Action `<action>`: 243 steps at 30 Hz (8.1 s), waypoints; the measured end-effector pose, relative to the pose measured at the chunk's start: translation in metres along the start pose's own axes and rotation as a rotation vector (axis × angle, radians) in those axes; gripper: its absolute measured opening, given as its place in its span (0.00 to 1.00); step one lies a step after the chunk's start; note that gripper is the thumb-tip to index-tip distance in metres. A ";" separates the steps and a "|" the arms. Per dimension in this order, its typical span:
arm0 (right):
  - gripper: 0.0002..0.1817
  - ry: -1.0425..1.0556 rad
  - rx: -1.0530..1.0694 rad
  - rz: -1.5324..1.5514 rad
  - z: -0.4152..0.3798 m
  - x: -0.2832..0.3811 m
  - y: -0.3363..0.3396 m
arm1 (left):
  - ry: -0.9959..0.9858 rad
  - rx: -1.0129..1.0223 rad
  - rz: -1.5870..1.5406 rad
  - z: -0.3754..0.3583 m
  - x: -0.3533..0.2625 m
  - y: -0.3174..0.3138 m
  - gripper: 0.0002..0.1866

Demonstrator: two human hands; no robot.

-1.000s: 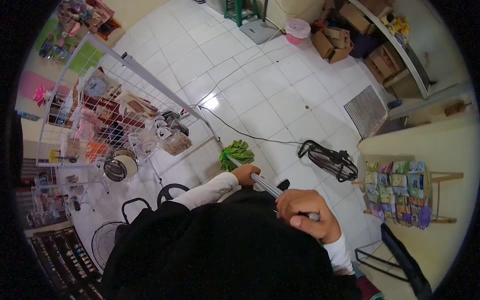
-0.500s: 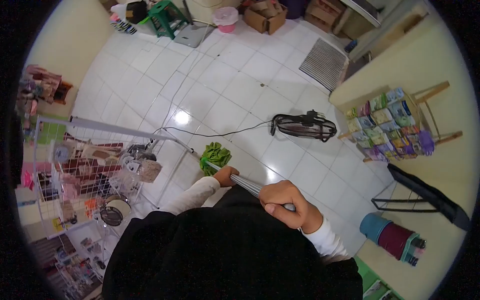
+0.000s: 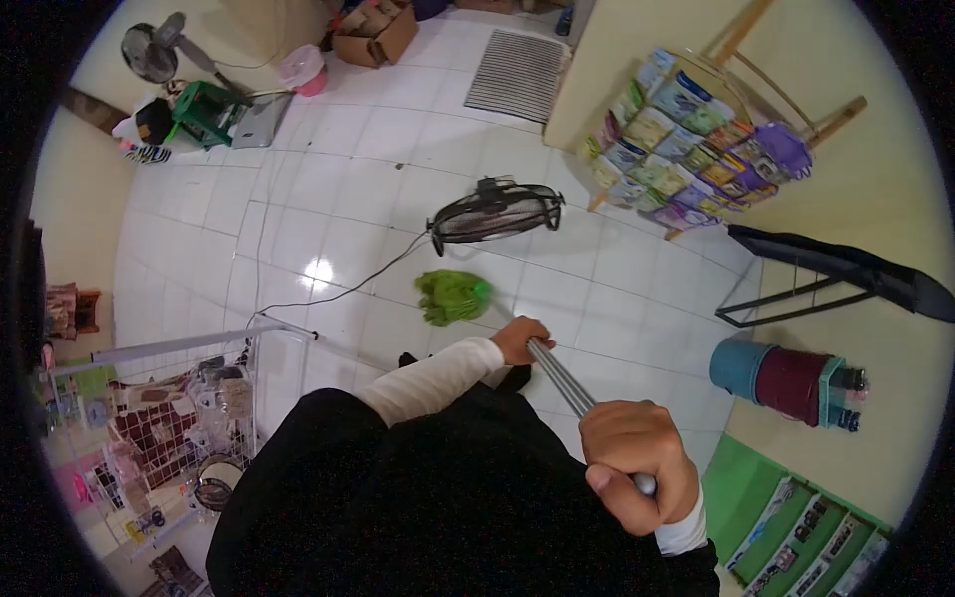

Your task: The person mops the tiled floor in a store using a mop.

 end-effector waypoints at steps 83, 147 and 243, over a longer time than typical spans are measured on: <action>0.20 0.290 -0.061 0.468 -0.081 -0.025 -0.067 | 0.393 -0.116 0.225 -0.162 0.036 -0.023 0.09; 0.11 0.220 0.443 0.389 0.006 -0.083 -0.487 | 0.563 -0.948 0.094 -0.577 0.224 0.169 0.18; 0.30 -1.139 0.779 0.262 -0.259 -0.081 -0.143 | 0.769 -0.665 -1.865 -0.354 0.020 -0.167 0.09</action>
Point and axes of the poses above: each hand's wrist, its own z-axis towards the middle knuckle, its own y-axis out of the back of the hand, x = y × z, the point moved 3 cm from there along z, towards the middle knuckle, and after that the axes turned 14 degrees about y, right-handed, at the moved point
